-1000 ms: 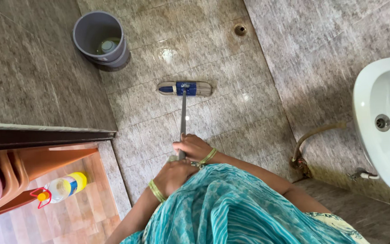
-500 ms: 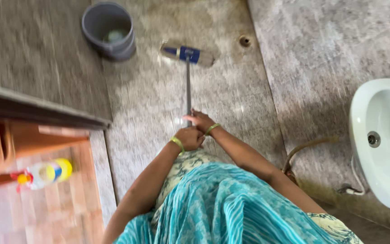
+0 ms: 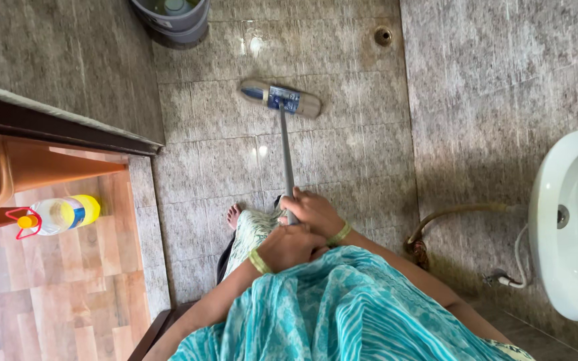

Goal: The person mops a tiled bathroom floor using a blue flat mop. They move the mop back and forth across the floor, covering the area near a grey bucket and a white sink.

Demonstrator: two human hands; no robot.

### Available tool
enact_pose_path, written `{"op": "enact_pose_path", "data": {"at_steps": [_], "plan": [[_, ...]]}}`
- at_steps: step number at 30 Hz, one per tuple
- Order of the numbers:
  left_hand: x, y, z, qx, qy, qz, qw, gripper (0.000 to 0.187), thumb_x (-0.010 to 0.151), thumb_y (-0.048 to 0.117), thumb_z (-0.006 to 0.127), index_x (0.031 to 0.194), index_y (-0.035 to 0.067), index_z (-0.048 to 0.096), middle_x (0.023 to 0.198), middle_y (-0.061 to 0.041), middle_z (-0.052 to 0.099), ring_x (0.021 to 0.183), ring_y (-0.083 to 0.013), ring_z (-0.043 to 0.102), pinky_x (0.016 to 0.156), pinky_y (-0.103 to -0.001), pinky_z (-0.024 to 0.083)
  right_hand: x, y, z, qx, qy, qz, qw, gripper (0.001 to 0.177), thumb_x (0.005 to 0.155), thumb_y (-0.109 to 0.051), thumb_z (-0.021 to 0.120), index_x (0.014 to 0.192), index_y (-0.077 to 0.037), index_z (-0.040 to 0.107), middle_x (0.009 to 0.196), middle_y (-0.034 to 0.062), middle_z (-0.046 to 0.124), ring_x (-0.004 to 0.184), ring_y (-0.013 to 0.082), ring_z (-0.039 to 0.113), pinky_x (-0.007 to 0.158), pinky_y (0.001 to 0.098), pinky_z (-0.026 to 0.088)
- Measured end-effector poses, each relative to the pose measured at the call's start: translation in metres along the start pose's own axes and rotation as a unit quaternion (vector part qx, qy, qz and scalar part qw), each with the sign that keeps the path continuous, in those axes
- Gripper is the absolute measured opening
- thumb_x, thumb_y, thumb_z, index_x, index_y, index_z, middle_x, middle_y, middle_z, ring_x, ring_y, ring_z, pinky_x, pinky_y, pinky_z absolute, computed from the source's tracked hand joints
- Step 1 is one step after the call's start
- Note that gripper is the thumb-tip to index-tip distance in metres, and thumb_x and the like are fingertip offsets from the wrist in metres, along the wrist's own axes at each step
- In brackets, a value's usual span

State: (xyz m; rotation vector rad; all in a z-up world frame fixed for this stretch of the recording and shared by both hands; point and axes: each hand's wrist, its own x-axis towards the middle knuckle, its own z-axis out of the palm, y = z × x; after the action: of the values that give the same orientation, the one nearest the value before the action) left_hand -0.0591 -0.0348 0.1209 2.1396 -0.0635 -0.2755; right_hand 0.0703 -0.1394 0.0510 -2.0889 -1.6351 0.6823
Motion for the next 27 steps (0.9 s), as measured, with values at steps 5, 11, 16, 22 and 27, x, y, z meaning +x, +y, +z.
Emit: {"op": "enact_pose_path", "data": {"at_steps": [5,11,16,22,27], "plan": [[0.008,0.006,-0.006,-0.004,0.008,0.044,0.999,0.033,0.098,0.04,0.058,0.091,0.014,0.075,0.085,-0.016,0.074,0.082,-0.0338,0.072,0.074,-0.047,0.056,-0.004,-0.008,-0.014,0.05,0.056,-0.015,0.997,0.017,0.091,-0.03,0.064,0.096,-0.014,0.059,0.093,0.0119,0.064,0.08,0.0303,0.067,0.068,0.0419,0.054],[0.062,-0.056,0.016,0.035,-0.037,0.019,0.999,0.035,0.094,0.043,0.056,0.097,0.015,0.078,0.095,-0.018,0.074,0.092,-0.0382,0.07,0.084,-0.052,0.053,0.026,0.063,0.022,0.019,0.064,0.007,0.998,0.021,0.09,-0.03,0.063,0.1,-0.013,0.058,0.1,0.0162,0.063,0.079,0.034,0.068,0.067,0.0443,0.053],[0.124,-0.142,0.043,0.084,-0.126,-0.043,0.988,0.037,0.092,0.043,0.054,0.099,0.013,0.075,0.102,-0.016,0.075,0.098,-0.0365,0.071,0.092,-0.05,0.054,0.065,0.163,0.082,-0.027,0.031,0.058,0.997,0.026,0.088,-0.033,0.06,0.111,-0.022,0.06,0.135,0.0258,0.056,0.077,0.0349,0.072,0.064,0.0438,0.057],[0.094,-0.141,0.032,0.075,-0.018,-0.032,0.996,0.042,0.099,0.041,0.048,0.09,0.014,0.079,0.093,-0.018,0.072,0.091,-0.039,0.069,0.087,-0.054,0.052,0.079,0.177,0.122,-0.084,0.146,-0.048,0.985,0.03,0.089,-0.045,0.067,0.112,-0.027,0.063,0.127,0.0269,0.064,0.078,0.0343,0.071,0.061,0.0406,0.058],[0.034,-0.057,-0.009,0.022,-0.054,-0.104,0.993,0.049,0.103,0.047,0.043,0.091,0.009,0.073,0.078,-0.018,0.071,0.077,-0.0372,0.072,0.083,-0.051,0.056,0.053,0.103,0.082,-0.032,0.017,-0.026,0.999,0.028,0.094,-0.042,0.064,0.112,-0.021,0.063,0.078,0.0083,0.072,0.071,0.026,0.071,0.061,0.0415,0.054]]}}
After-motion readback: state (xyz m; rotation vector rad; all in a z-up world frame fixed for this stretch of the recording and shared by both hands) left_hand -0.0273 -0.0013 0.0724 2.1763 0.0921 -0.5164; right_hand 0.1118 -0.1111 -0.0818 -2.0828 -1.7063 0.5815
